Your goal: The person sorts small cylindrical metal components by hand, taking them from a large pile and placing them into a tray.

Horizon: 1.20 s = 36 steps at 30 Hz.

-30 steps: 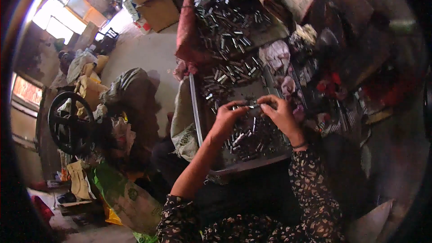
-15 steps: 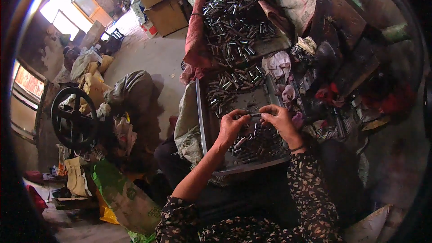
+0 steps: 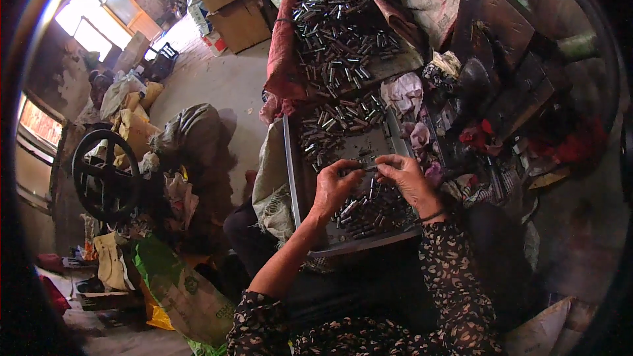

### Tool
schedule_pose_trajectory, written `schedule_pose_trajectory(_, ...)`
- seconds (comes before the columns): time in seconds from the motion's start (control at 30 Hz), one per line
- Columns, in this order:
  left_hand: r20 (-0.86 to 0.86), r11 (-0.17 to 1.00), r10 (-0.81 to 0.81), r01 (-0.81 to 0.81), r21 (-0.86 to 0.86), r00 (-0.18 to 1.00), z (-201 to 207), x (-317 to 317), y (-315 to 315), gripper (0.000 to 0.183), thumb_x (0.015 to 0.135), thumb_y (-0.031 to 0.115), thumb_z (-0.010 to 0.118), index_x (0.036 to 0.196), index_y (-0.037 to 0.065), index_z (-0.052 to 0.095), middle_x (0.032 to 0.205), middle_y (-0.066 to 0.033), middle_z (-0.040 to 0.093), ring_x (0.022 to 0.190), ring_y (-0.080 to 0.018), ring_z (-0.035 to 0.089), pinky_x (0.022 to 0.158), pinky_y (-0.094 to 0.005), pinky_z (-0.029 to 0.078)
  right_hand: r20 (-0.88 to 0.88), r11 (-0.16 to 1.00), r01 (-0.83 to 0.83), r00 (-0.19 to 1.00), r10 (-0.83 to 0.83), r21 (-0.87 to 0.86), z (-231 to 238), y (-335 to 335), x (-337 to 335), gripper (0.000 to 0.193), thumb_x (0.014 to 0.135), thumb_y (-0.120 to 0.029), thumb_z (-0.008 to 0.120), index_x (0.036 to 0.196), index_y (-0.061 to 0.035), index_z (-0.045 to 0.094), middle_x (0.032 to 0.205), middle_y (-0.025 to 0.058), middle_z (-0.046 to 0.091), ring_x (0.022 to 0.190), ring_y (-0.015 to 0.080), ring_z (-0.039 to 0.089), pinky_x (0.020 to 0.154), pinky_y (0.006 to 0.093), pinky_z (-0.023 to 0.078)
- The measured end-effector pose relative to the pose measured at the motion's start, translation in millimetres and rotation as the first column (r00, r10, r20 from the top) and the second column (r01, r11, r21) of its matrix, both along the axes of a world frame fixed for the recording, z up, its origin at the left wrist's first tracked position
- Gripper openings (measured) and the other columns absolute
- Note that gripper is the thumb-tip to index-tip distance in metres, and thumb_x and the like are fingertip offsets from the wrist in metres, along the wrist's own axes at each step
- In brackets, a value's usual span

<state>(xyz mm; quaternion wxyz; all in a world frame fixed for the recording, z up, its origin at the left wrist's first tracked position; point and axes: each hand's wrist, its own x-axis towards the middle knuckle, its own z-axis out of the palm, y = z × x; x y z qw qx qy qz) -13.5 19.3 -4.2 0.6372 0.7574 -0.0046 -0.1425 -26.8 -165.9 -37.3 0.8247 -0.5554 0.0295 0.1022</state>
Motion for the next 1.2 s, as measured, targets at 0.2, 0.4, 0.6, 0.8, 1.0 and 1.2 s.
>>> schedule_pose_trajectory(0.2,-0.111,0.996,0.005,-0.015,-0.086,0.994,3,-4,-7,0.022,0.078,0.012,0.063,0.096,-0.001,0.061,0.076,-0.0058,0.062,0.065,-0.0095,0.058,0.055,-0.0232,0.049,-0.047,0.989,0.026,0.998,-0.034,-0.147,7,7,-6,0.028,0.088,-0.027,0.054,0.098,-0.0014,0.057,0.067,0.0041,0.06,0.052,0.0083,0.053,0.046,0.0209,0.041)
schedule_pose_trajectory(0.4,-0.11,0.997,-0.005,-0.004,-0.077,0.994,4,-7,-12,0.021,0.078,0.011,0.062,0.096,-0.001,0.061,0.07,-0.0036,0.06,0.061,-0.0072,0.055,0.052,-0.0211,0.045,0.029,0.9,0.173,0.984,-0.177,-0.399,24,17,-19,0.026,0.089,-0.026,0.052,0.095,-0.0025,0.059,0.069,0.0003,0.059,0.054,0.0055,0.051,0.049,0.02,0.04)
schedule_pose_trajectory(0.6,-0.145,0.984,-0.069,0.043,-0.174,0.987,19,-12,-40,0.029,0.081,0.011,0.059,0.105,-0.004,0.056,0.073,-0.0059,0.061,0.061,-0.0094,0.056,0.054,-0.023,0.047,0.105,0.876,0.335,0.942,-0.319,-0.347,5,-4,-25,0.024,0.088,-0.028,0.054,0.093,-0.0055,0.06,0.068,-0.0016,0.057,0.055,0.0049,0.048,0.049,0.0198,0.038)
schedule_pose_trajectory(0.8,-0.417,0.922,-0.14,-0.036,-0.386,0.898,26,-12,-55,0.034,0.083,0.015,0.057,0.113,-0.001,0.052,0.082,-0.0073,0.061,0.069,-0.0127,0.058,0.059,-0.0249,0.05,0.16,0.746,0.521,0.849,-0.504,-0.415,56,-63,-40,0.023,0.088,-0.027,0.053,0.09,-0.0041,0.057,0.063,-0.0011,0.054,0.052,0.0069,0.05,0.045,0.0238,0.038)
schedule_pose_trajectory(1.0,-0.495,0.772,-0.326,-0.075,-0.631,0.805,20,-10,-70,0.029,0.085,0.02,0.055,0.108,0.001,0.054,0.089,-0.0064,0.059,0.078,-0.0131,0.058,0.065,-0.028,0.052,0.585,0.01,0.586,0.81,-0.05,-0.81,37,-98,-30,0.013,0.086,-0.018,0.054,0.091,-0.006,0.056,0.068,0.0169,0.054,0.06,0.0332,0.054,0.052,0.0345,0.042)
schedule_pose_trajectory(1.2,-0.433,0.897,-0.279,0.071,-0.436,0.857,23,-9,-86,0.03,0.083,0.016,0.059,0.109,0.001,0.054,0.083,-0.004,0.058,0.068,-0.0128,0.058,0.057,-0.0277,0.053,0.522,0.341,0.621,0.781,-0.342,-0.705,64,-79,-35,0.015,0.088,-0.019,0.052,0.095,-0.0056,0.054,0.08,0.0157,0.061,0.071,0.0346,0.059,0.056,0.0383,0.044)
